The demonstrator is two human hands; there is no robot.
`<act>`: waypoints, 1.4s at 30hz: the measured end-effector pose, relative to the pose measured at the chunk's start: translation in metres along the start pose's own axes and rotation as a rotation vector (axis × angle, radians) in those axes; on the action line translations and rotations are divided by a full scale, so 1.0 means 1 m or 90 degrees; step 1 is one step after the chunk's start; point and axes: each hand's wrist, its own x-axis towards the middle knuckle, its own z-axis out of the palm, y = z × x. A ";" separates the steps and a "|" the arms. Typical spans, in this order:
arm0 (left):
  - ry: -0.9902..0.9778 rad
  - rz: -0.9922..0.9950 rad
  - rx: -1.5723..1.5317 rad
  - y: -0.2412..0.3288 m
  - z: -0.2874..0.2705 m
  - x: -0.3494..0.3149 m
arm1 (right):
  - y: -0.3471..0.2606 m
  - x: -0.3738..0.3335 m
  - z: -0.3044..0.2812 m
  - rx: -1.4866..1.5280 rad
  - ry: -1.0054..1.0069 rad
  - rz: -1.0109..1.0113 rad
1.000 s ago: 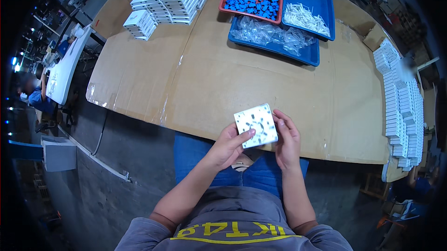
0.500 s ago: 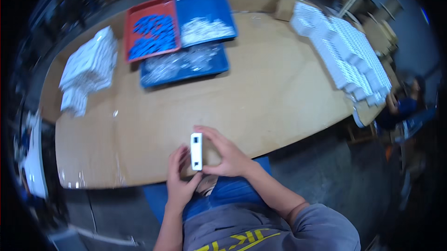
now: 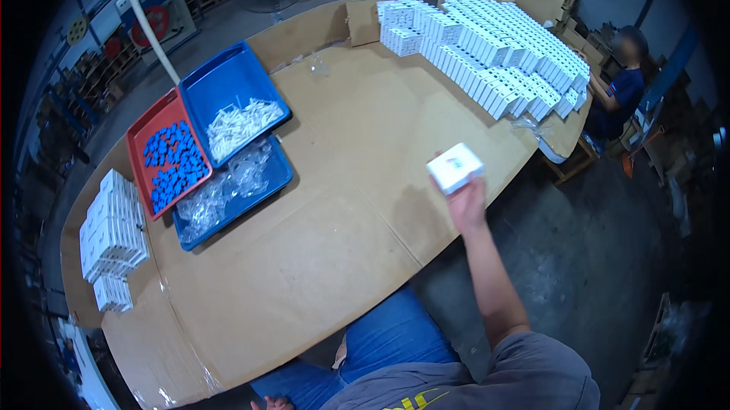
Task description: Manually assemble a white plastic electronics enclosure by inserting components and snapping the housing together.
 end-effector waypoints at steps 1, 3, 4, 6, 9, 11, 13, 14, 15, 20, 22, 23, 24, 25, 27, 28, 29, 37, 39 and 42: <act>-0.010 0.032 -0.026 0.002 0.003 -0.002 | -0.019 0.011 -0.009 0.048 0.042 -0.017; 0.001 0.027 -0.023 0.009 -0.004 -0.009 | -0.057 0.036 -0.039 0.017 0.151 -0.033; -0.007 0.009 -0.036 0.018 -0.014 -0.014 | -0.071 0.047 -0.046 -0.014 0.228 -0.073; -0.071 -0.054 -0.115 0.029 -0.026 -0.013 | -0.100 0.073 -0.076 -0.099 0.300 -0.164; 0.053 0.005 -0.050 0.055 -0.070 -0.041 | -0.127 0.125 -0.122 -0.224 0.424 -0.185; 0.111 0.014 -0.204 0.073 -0.094 -0.052 | -0.147 0.162 -0.165 -0.254 0.476 -0.215; -0.064 -0.131 -0.163 0.083 -0.106 -0.045 | -0.170 0.199 -0.212 -0.297 0.509 -0.282; -0.064 -0.123 -0.158 0.081 -0.103 -0.042 | -0.178 0.214 -0.223 -0.379 0.545 -0.289; -0.126 -0.149 -0.184 0.080 -0.102 -0.035 | -0.188 0.232 -0.242 -0.390 0.571 -0.324; -0.126 0.077 -0.307 0.054 -0.085 -0.042 | -0.226 0.320 -0.318 -0.464 0.687 -0.295; -0.030 -0.002 -0.113 0.068 -0.080 -0.027 | -0.246 0.355 -0.351 -0.502 0.666 -0.304; 0.026 -0.022 -0.005 0.070 -0.064 -0.031 | -0.229 0.370 -0.352 -0.597 0.672 -0.303; 0.076 -0.066 0.090 0.077 -0.059 -0.022 | -0.246 0.385 -0.362 -0.653 0.719 -0.300; 0.122 -0.111 0.182 0.079 -0.060 -0.014 | -0.265 0.398 -0.371 -0.710 0.764 -0.301; 0.191 -0.069 0.184 0.069 -0.048 -0.023 | -0.251 0.416 -0.371 -0.764 0.783 -0.296; 0.252 -0.040 0.183 0.063 -0.042 -0.022 | -0.250 0.423 -0.369 -0.825 0.809 -0.303; 0.255 -0.034 0.181 0.059 -0.036 -0.021 | -0.248 0.427 -0.367 -0.823 0.804 -0.299; 0.462 0.018 0.258 0.053 -0.020 -0.014 | -0.211 0.449 -0.337 -0.985 0.652 -0.273; 0.509 0.023 0.309 0.049 -0.016 -0.010 | -0.211 0.443 -0.338 -1.035 0.647 -0.253; 0.632 0.049 0.460 0.016 0.029 0.024 | -0.217 0.442 -0.340 -0.983 0.657 -0.246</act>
